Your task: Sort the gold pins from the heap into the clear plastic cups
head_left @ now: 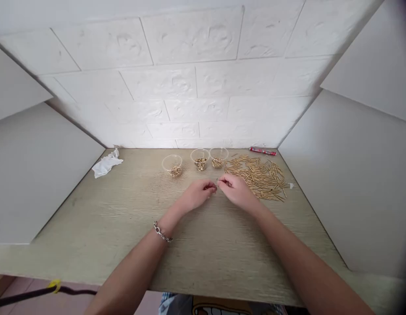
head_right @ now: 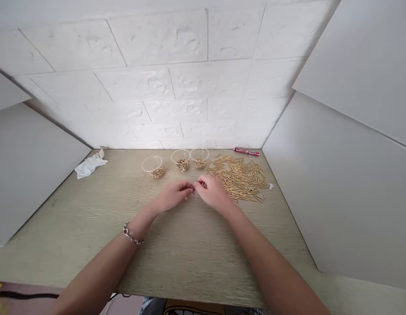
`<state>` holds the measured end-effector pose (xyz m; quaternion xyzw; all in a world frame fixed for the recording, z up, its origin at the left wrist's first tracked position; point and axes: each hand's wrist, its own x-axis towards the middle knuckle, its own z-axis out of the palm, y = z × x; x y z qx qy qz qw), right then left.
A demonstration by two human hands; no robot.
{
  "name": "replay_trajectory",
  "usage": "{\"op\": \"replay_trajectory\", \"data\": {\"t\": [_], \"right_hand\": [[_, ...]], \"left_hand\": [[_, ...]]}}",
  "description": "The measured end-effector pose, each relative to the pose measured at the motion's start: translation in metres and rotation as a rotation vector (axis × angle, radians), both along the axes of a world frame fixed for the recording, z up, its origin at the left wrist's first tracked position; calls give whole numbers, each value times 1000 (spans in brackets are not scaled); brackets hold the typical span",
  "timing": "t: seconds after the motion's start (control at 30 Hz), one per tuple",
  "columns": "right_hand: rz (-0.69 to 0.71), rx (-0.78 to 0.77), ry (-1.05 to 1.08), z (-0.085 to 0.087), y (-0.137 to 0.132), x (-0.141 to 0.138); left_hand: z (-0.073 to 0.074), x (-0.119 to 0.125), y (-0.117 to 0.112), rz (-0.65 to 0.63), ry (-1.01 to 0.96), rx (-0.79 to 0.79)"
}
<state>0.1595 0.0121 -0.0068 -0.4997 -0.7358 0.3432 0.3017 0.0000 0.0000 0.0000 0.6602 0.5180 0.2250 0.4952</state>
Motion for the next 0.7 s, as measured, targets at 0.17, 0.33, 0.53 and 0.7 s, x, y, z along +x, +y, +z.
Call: {"op": "replay_trajectory", "data": {"t": [0.17,0.33,0.53,0.7], "right_hand": [[-105,76,-133,-13,8,7],[-201,95,-98,-2,11,21],[-364,161,-18,6,18,41],[-421,239,-59,9,23,53]], "left_hand": [[0,-19,2,-44,250,-10],[6,-32,3,-82,241,-23],[16,-50,6,-41,175,-121],[22,-62,10,115,-53,-85]]}}
